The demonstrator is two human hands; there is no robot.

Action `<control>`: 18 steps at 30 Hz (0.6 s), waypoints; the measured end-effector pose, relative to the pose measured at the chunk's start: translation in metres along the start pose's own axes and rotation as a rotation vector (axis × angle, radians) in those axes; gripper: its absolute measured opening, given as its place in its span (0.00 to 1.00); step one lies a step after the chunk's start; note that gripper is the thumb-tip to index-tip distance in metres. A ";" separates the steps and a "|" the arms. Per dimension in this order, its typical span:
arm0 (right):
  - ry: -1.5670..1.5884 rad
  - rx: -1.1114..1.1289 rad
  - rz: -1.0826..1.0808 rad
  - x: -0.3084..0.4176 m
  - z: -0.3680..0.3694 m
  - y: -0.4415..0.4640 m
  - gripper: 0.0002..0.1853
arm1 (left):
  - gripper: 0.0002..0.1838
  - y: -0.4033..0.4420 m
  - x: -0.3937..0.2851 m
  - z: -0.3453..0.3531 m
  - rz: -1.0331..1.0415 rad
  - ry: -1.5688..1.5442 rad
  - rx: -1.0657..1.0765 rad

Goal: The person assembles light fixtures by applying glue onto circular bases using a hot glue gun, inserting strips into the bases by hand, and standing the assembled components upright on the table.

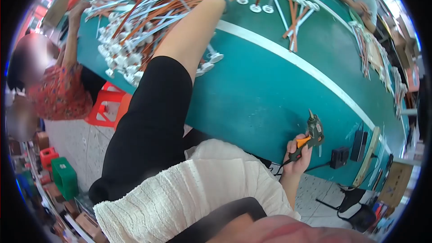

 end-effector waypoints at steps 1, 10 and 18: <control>0.003 -0.001 -0.012 0.001 -0.001 0.001 0.25 | 0.11 -0.010 -0.014 -0.028 0.004 0.048 0.055; -0.012 0.041 -0.021 0.002 0.003 0.001 0.24 | 0.29 -0.059 0.140 -0.216 -0.159 0.796 0.358; -0.051 0.035 -0.055 0.003 0.005 0.001 0.26 | 0.17 -0.086 0.104 -0.259 -0.250 0.362 0.312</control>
Point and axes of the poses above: each hand's wrist, its own y-axis towards the middle knuckle, its own z-axis out of the palm, x = y × z, the point moved 7 cm from there along y, towards the middle knuckle
